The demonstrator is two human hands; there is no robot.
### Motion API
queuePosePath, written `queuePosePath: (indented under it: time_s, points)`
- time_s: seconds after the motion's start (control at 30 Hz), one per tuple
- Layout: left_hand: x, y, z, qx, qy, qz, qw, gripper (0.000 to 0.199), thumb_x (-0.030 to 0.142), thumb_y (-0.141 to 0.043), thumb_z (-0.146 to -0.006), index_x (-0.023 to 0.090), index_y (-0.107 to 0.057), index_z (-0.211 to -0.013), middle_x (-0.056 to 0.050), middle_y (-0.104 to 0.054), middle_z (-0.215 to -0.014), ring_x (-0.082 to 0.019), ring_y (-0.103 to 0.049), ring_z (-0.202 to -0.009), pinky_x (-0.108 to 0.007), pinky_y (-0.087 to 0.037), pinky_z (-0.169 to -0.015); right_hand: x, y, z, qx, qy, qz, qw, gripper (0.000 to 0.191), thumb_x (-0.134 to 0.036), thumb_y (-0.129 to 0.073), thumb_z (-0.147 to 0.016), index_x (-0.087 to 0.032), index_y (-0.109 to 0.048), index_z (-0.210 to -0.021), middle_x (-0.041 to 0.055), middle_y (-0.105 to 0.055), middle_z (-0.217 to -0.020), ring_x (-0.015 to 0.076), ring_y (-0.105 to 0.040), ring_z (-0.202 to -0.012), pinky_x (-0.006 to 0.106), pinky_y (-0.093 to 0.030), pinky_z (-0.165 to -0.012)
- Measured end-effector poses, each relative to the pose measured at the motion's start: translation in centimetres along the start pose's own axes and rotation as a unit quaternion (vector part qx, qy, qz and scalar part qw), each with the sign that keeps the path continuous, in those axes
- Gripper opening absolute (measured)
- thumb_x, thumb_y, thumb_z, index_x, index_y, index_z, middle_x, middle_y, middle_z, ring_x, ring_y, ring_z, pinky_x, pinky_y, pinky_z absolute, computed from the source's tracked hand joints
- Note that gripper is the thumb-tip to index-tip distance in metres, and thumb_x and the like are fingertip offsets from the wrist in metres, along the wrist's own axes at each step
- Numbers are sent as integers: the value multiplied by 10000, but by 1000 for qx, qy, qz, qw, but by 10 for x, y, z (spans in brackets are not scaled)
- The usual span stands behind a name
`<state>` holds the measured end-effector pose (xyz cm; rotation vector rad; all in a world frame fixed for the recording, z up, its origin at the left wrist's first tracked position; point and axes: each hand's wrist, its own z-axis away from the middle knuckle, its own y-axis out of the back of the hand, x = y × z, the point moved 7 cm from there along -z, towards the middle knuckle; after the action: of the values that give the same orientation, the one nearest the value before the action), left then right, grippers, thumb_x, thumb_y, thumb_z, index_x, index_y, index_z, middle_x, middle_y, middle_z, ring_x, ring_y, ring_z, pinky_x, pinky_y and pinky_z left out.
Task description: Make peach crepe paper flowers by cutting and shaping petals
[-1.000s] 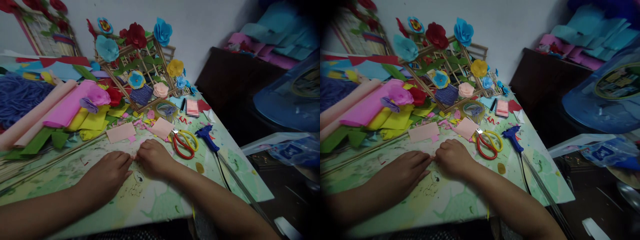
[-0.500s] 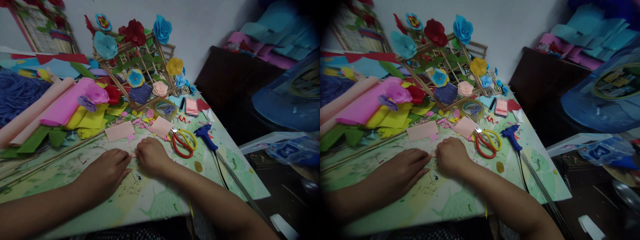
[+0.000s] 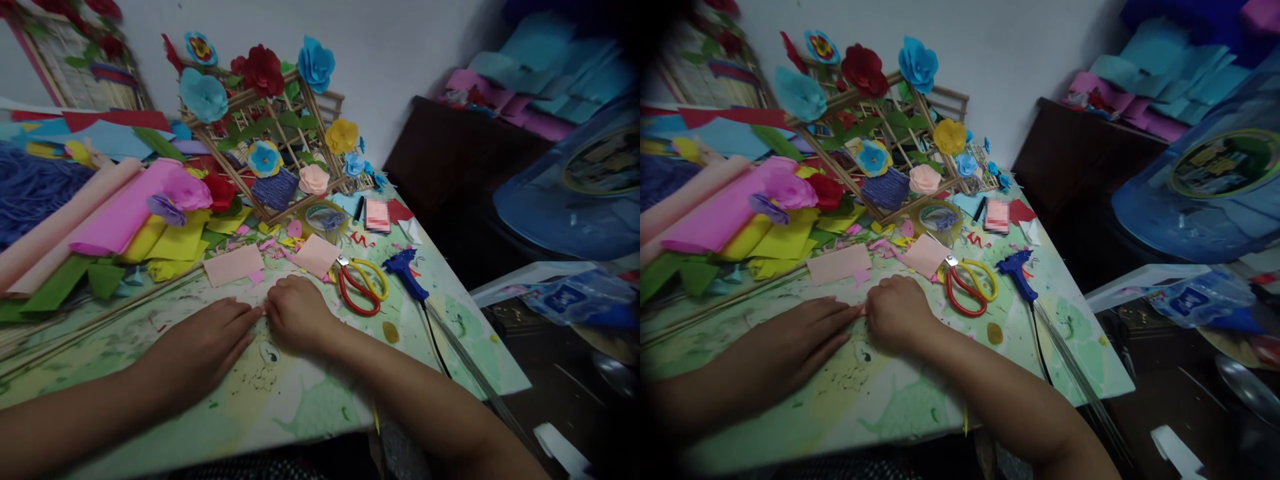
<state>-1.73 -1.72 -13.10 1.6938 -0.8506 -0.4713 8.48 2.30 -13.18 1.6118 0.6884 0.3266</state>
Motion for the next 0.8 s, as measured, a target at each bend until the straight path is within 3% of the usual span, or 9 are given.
queuePosePath:
  time_s: [0.23, 0.57, 0.8]
  points:
    - [5, -4, 0, -19, -15, -20, 1000, 315, 255, -393, -935, 106, -656, -1020, -125, -650, -899, -247, -610, -816, -397, -540, -725, 1, 0, 0, 7, -4, 1, 1000, 213, -258, -503, -860, -158, -659, -756, 67, -664, -774, 194, -549, -745, 322, -342, -660]
    - [7, -4, -1, 0, -42, -51, 998, 335, 256, -370, -941, 108, -670, -923, -134, -646, -866, -251, -593, -791, -392, -535, -683, 5, 0, 1, 17, -31, -2, 999, 211, -265, -510, -869, -161, -667, -773, 66, -656, -763, 195, -539, -737, 327, -336, -664]
    - [3, -7, -1, 11, -28, 20, 999, 293, 236, -400, -937, 132, -672, -907, -104, -652, -843, -243, -586, -805, -409, -518, -726, 18, -4, 1, 34, -86, 3, 996, 182, -250, -525, -884, -155, -648, -791, 83, -638, -801, 208, -531, -792, 322, -344, -697]
